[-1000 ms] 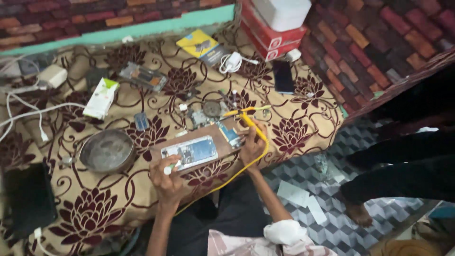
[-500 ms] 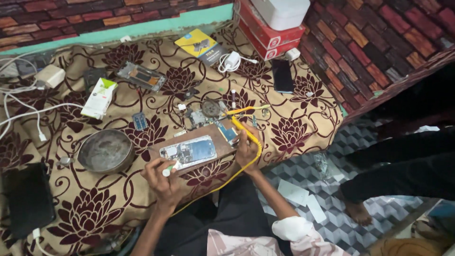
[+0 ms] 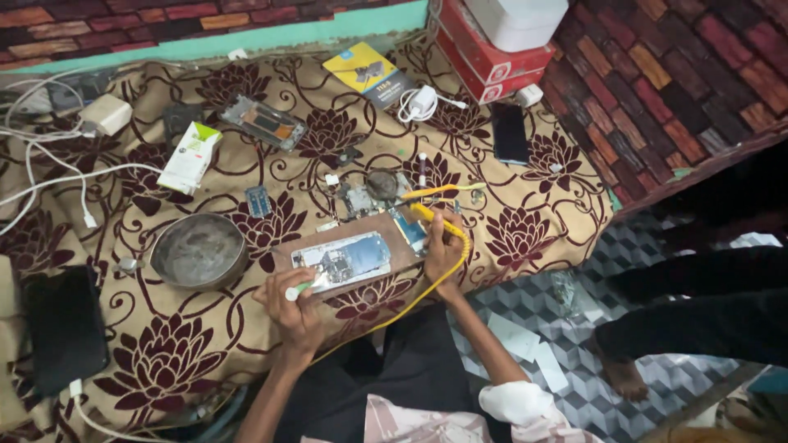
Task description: The person uses a soldering iron and solder wire to work on a disassembled mobile phone motherboard. They repeatedly apply solder to various points on the circuit board while holding the device steady with the other hand.
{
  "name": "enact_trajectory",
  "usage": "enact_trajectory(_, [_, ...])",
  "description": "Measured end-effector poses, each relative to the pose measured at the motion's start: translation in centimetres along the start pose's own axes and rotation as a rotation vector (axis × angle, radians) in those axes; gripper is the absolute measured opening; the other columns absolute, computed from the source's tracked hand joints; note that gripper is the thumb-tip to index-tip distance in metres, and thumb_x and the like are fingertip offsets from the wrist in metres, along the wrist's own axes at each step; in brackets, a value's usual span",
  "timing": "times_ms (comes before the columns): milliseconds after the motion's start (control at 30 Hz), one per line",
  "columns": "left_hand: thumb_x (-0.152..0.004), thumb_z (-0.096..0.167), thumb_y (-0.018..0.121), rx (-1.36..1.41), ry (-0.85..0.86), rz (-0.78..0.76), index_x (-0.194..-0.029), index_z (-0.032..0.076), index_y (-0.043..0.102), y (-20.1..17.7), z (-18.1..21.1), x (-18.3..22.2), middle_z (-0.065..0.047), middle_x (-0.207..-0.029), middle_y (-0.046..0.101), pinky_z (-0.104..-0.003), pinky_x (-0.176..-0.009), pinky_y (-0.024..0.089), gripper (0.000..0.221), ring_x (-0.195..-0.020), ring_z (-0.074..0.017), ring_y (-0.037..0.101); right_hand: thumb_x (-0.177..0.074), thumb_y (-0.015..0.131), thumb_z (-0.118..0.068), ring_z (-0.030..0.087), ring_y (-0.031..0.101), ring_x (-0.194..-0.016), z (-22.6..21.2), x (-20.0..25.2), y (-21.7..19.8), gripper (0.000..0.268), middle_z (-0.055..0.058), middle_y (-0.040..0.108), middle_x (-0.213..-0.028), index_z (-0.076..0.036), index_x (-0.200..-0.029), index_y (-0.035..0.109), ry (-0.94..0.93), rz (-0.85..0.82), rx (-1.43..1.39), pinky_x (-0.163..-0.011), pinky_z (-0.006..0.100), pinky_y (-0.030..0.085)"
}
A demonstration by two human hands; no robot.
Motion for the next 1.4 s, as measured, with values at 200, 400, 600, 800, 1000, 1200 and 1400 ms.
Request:
enact_trajectory(200, [-0.113,0.03,0.048,0.028,0.0,0.01,-0.104,0.013,0.059,0.0,-0.1,-0.1,-0.003,-0.102,0.072,-0.039,-0.099,0.034,0.022,-0.1,-0.0193,0.065,-0.111,0.052,-0.026,0.006,0.058,-0.067,-0.5,0.2,-0.1,0.026,0.003,0.063,-0.081,-0.003,-0.116,0.062,-0.029,-0.046,-0.018,-0.061,0.021,0.049])
enact_trajectory(400, [-0.112,0.036,0.048,0.153,0.172,-0.073,-0.109,0.01,0.059,-0.3,0.3,-0.1,0.001,-0.1,0.076,-0.037,-0.091,0.033,0.028,-0.092,-0.0106,0.064,-0.11,0.051,-0.026,0.007,0.059,-0.068,-1.5,0.3,0.2,0.028,0.004,0.066,-0.087,-0.002,-0.117,0.063,-0.002,-0.012,-0.06,-0.061,0.021,0.05])
enact_trajectory(600, [-0.115,0.032,0.045,0.005,0.11,-0.073,-0.106,0.012,0.059,-0.1,0.3,0.3,0.004,-0.098,0.078,-0.036,-0.092,0.027,0.025,-0.087,-0.0124,0.053,-0.109,0.052,-0.026,0.008,0.063,-0.068,-1.9,0.6,0.0,0.028,0.006,0.07,-0.086,-0.001,-0.116,0.063,-0.018,0.024,-0.03,-0.058,0.022,0.048])
enact_trajectory(800, [-0.111,0.035,0.046,-0.079,0.121,0.042,-0.101,0.012,0.06,0.0,0.0,0.7,0.005,-0.091,0.077,-0.037,-0.091,0.027,0.029,-0.083,-0.0128,0.053,-0.11,0.052,-0.027,0.008,0.064,-0.074,-2.4,0.6,0.0,0.028,0.005,0.07,-0.091,-0.003,-0.121,0.063,-0.048,0.029,-0.002,-0.063,0.021,0.05])
enact_trajectory(1000, [-0.111,0.031,0.043,0.01,0.098,0.071,-0.104,0.01,0.057,-0.3,0.0,0.4,0.002,-0.097,0.077,-0.038,-0.092,0.031,0.026,-0.087,-0.0133,0.057,-0.109,0.053,-0.025,0.008,0.065,-0.076,-3.0,0.0,0.4,0.029,0.004,0.071,-0.096,-0.003,-0.126,0.061,-0.021,0.03,-0.015,-0.063,0.02,0.05])
enact_trajectory(1200, [-0.112,0.02,0.044,-0.016,0.012,0.015,-0.109,0.004,0.057,-0.3,-0.1,0.5,0.0,-0.095,0.075,-0.036,-0.093,0.04,0.02,-0.099,-0.0244,0.045,-0.108,0.055,-0.023,0.01,0.069,-0.082,-3.7,-0.1,0.5,0.03,0.006,0.074,-0.103,-0.001,-0.127,0.062,-0.061,-0.009,0.056,-0.071,0.023,0.056])
enact_trajectory(1400, [-0.116,0.026,0.043,0.201,-0.214,-0.002,-0.107,0.003,0.055,-0.1,-0.5,0.6,-0.003,-0.104,0.063,-0.03,-0.086,0.049,0.028,-0.094,-0.0178,0.057,-0.11,0.053,-0.025,0.012,0.07,-0.086,-2.7,0.1,0.4,0.029,0.007,0.072,-0.098,-0.002,-0.124,0.062,-0.018,-0.019,-0.009,-0.077,0.025,0.057])
Point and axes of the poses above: each hand's wrist, its own x-axis away from the middle knuckle, its own y-axis out of the palm, z = x × y, the point moved 1 cm from there along -x, towards the middle knuckle
